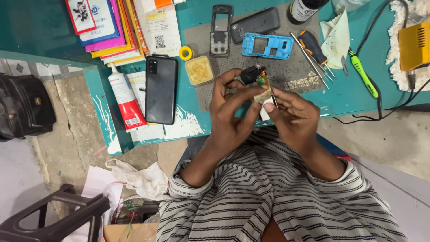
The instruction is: The person holds a phone motherboard in one hand and a soldering iron in the other, soldering components on the board while rotating it to reach different sides. They then set the board down, pick up a small phone with its battery, handle the battery pack, and resume soldering work on the components at the bench.
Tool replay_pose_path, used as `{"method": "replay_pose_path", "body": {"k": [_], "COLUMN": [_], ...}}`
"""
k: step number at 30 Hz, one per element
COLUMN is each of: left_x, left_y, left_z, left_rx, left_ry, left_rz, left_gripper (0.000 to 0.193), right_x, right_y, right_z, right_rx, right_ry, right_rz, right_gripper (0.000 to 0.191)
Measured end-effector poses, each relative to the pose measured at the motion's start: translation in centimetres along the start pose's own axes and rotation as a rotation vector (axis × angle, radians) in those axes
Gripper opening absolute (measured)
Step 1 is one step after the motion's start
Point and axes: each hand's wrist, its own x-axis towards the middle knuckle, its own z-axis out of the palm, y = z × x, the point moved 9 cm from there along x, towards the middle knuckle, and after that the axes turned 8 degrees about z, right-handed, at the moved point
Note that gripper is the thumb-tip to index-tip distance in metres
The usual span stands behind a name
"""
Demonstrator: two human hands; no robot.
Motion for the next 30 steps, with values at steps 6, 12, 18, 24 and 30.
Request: {"method": "replay_pose_path", "body": {"k": [6, 12, 18, 24, 30], "left_x": [0.1, -0.5, -0.7, -0.8, -0.6], "left_y": [1.2, 2.5, 3.5, 3.7, 3.7], "left_z": [-0.7, -1.9, -2.3, -2.2, -2.2], "left_rx": [-0.143, -0.115, -0.117, -0.122, -0.124], "left_ry": [-0.041, -0.118, -0.125, -0.119, -0.125], "left_rz": [0.019, 0.035, 0.067, 0.078, 0.066], "left_gripper": [0.031, 0.029, 0.030, 0.029, 0.029], "right_x": [-1.3, -2.8, -3.1, -3.4, -3.4], "right_y": [-1.3, -2.5, -3.4, -3.2, -3.1], "right_z": [-0.2, -0.1, 0.2, 0.0, 0.0], "right_rx": [-0.015, -0.084, -0.080, -0.064, -0.038], "right_ry": [0.014, -0.006, -0.054, -0.048, -0.054], "right_rz": [-0.052, -0.071, -0.102, -0.110, -0.110], "right_gripper": [0.035, 0.033, 0.032, 0.034, 0.035]}}
